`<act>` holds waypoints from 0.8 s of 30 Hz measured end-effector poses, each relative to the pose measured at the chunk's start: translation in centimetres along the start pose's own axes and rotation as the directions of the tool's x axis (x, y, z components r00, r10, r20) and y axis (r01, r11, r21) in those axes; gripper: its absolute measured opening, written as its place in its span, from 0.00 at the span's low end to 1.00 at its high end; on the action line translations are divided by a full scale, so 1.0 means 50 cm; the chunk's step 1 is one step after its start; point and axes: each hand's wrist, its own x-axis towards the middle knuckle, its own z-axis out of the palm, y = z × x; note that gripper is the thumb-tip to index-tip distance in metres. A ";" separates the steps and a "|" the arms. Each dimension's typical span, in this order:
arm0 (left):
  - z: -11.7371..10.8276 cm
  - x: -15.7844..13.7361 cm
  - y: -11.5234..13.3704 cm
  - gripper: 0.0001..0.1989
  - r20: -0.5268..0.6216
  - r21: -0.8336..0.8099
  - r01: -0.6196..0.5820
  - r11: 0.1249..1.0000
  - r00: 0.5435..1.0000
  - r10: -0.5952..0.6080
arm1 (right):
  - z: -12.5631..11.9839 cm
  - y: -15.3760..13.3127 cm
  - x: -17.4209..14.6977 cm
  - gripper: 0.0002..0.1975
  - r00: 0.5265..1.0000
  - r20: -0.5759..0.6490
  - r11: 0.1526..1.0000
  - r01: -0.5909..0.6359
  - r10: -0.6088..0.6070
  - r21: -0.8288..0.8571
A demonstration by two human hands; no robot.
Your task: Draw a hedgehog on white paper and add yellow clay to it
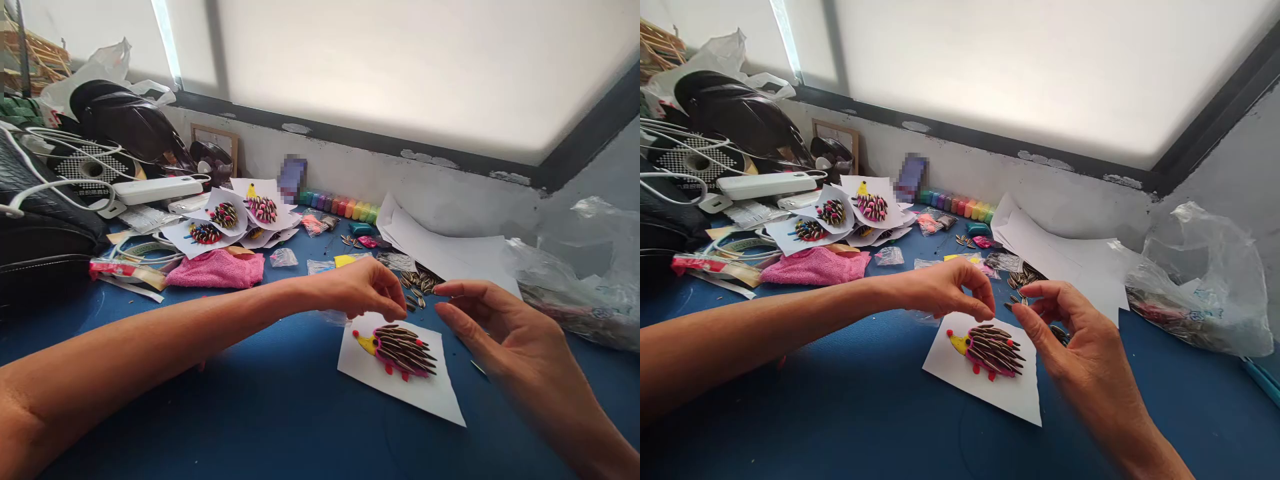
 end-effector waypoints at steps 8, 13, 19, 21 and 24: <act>0.026 0.006 0.002 0.03 -0.045 0.273 -0.134 0.953 0.987 0.152 | -0.002 0.001 0.001 0.13 0.998 0.003 0.996 0.069 -0.069 -0.058; 0.030 0.009 -0.002 0.04 -0.067 0.300 -0.104 0.948 0.989 0.129 | 0.001 0.017 -0.003 0.12 0.996 0.046 0.995 0.077 -0.074 -0.069; 0.031 0.012 -0.013 0.03 -0.094 0.302 -0.117 0.946 0.984 0.152 | 0.018 0.025 -0.013 0.10 0.979 0.168 0.988 0.130 -0.115 -0.078; 0.030 0.012 -0.016 0.03 -0.102 0.315 -0.132 0.940 0.980 0.172 | 0.022 0.025 -0.014 0.08 0.973 0.185 0.984 0.156 -0.137 -0.090; 0.031 0.013 -0.018 0.03 -0.118 0.342 -0.148 0.928 0.973 0.198 | 0.027 0.029 -0.016 0.08 0.961 0.221 0.979 0.187 -0.165 -0.080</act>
